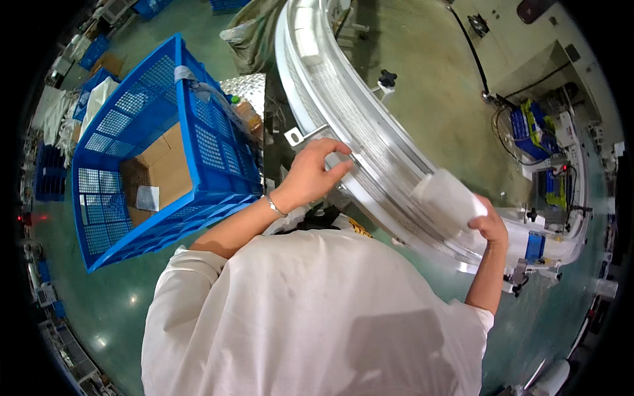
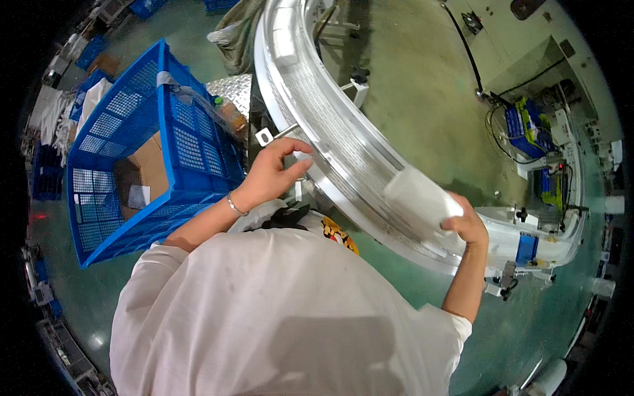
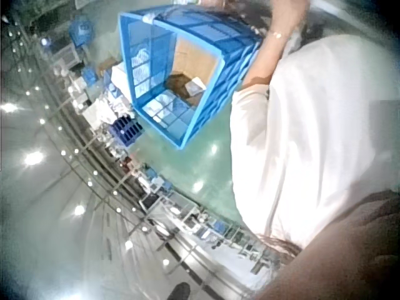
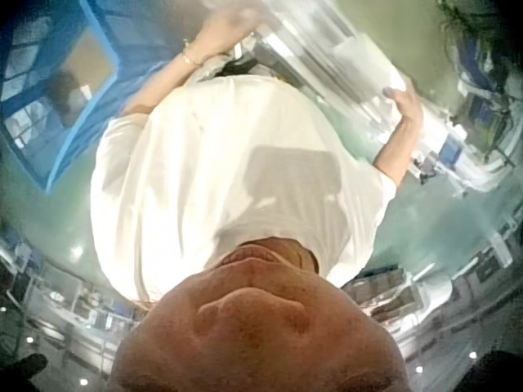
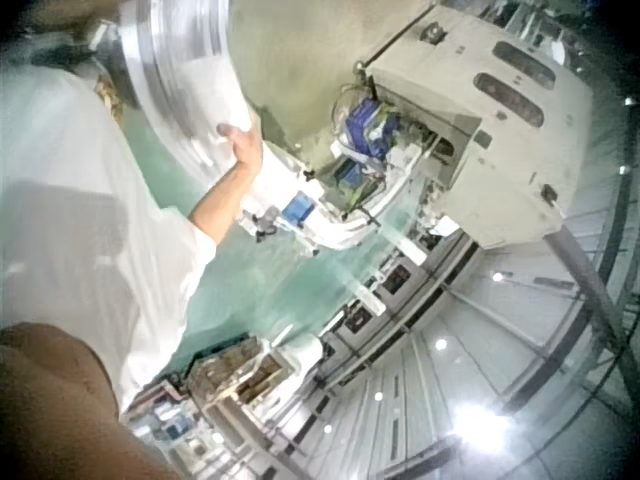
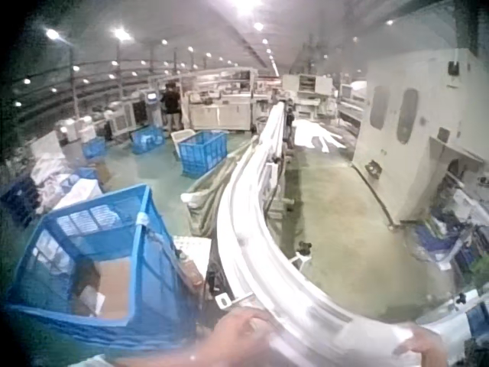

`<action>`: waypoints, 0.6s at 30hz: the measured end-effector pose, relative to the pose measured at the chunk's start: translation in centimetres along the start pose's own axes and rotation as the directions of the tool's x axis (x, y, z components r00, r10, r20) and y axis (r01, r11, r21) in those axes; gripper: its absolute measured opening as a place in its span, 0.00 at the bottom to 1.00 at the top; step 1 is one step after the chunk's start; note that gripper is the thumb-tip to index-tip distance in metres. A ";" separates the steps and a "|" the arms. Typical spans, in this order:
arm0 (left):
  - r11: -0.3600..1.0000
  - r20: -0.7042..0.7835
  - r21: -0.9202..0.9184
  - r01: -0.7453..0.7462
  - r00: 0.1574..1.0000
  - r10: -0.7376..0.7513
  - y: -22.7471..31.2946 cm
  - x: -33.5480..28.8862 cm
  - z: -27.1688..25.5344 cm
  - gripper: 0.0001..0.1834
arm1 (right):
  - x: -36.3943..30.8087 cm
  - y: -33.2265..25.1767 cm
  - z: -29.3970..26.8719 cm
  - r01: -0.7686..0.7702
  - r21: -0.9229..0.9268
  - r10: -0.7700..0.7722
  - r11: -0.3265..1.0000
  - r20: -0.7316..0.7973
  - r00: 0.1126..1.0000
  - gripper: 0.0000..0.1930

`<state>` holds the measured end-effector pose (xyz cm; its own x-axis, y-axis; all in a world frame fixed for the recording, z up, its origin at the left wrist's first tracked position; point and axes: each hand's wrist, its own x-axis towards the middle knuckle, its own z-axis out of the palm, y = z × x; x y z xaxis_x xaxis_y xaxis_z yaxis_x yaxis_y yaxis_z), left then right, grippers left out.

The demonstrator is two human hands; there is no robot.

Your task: The person picks up white paper products from a blue plastic bin and places them onto a white curved conveyor belt in a manufacturing environment.

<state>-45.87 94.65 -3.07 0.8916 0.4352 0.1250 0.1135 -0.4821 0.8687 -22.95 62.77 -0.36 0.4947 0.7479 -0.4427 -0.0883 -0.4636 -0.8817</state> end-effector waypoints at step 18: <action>0.971 0.005 -0.170 0.167 0.986 -0.169 -0.6 -8.0 -4.9 0.10 | 2.5 2.1 4.5 -0.103 -0.612 -0.081 0.784 -0.266 0.961 0.23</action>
<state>-55.19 95.20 -2.29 0.8618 0.5066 -0.0255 0.1847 -0.2666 0.9460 -25.77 65.80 -4.03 0.7120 0.6300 -0.3102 0.4092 -0.7312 -0.5458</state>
